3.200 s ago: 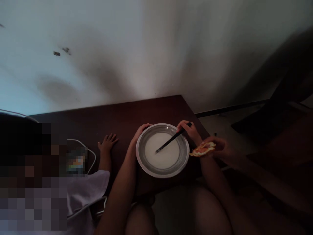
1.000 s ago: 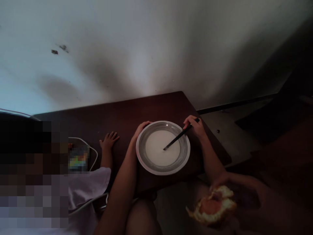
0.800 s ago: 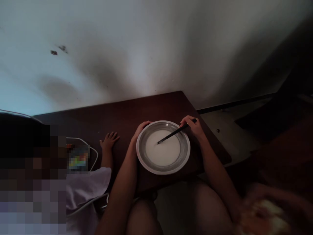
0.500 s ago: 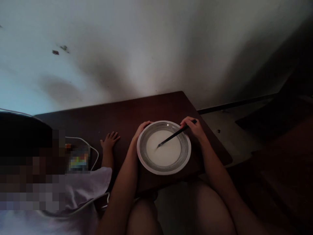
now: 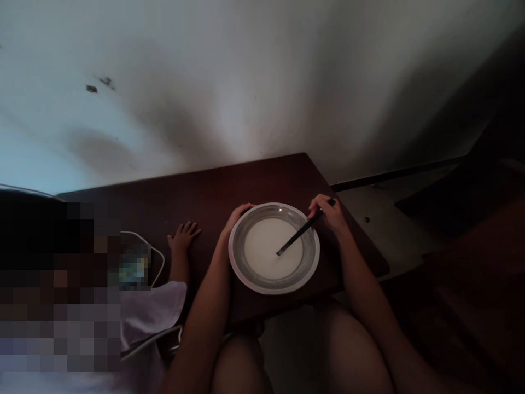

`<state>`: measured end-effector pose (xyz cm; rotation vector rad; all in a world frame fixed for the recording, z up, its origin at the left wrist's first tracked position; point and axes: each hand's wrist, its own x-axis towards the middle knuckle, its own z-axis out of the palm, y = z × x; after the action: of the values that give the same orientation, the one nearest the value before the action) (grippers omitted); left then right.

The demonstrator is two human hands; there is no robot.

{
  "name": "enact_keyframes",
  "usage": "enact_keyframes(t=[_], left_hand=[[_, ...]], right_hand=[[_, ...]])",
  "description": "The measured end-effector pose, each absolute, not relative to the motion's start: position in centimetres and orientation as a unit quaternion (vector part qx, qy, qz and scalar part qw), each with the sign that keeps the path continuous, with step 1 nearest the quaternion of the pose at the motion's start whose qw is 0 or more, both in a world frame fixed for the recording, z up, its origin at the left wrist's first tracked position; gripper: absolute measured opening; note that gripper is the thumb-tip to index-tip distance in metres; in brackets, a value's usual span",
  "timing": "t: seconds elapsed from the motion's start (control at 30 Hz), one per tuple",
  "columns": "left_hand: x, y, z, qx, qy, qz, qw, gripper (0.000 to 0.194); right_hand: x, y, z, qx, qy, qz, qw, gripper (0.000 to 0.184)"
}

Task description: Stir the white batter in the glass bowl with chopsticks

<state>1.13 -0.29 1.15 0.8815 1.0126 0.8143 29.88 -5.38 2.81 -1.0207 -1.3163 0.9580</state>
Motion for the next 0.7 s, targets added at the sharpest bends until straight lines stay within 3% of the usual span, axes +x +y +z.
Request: enact_keyframes(t=[0.1,0.27,0.43,0.57,0.7], left_hand=[[1.12,-0.30,1.15,0.402,0.455,0.371,0.703,0.023],[1.14,-0.16,0.85,0.418,0.452,0.377,0.692,0.023],[1.11,-0.08,0.66,0.414,0.443,0.383,0.697,0.022],[1.15,-0.18,0.76,0.416,0.446,0.390,0.690,0.020],[1.25,-0.26,0.86,0.415,0.440,0.393,0.692,0.021]], right_hand=[[29.72,-5.46,2.83,-0.430,-0.585,0.418,0.546,0.041],[29.97,-5.42,2.88,-0.443,-0.548,0.373,0.604,0.043],[29.59,-5.49,2.94,-0.432,-0.586,0.410,0.549,0.040],[29.90,-5.38,2.88,-0.446,-0.553,0.369,0.599,0.044],[29.84,-5.48,2.87,-0.436,-0.574,0.414,0.555,0.043]])
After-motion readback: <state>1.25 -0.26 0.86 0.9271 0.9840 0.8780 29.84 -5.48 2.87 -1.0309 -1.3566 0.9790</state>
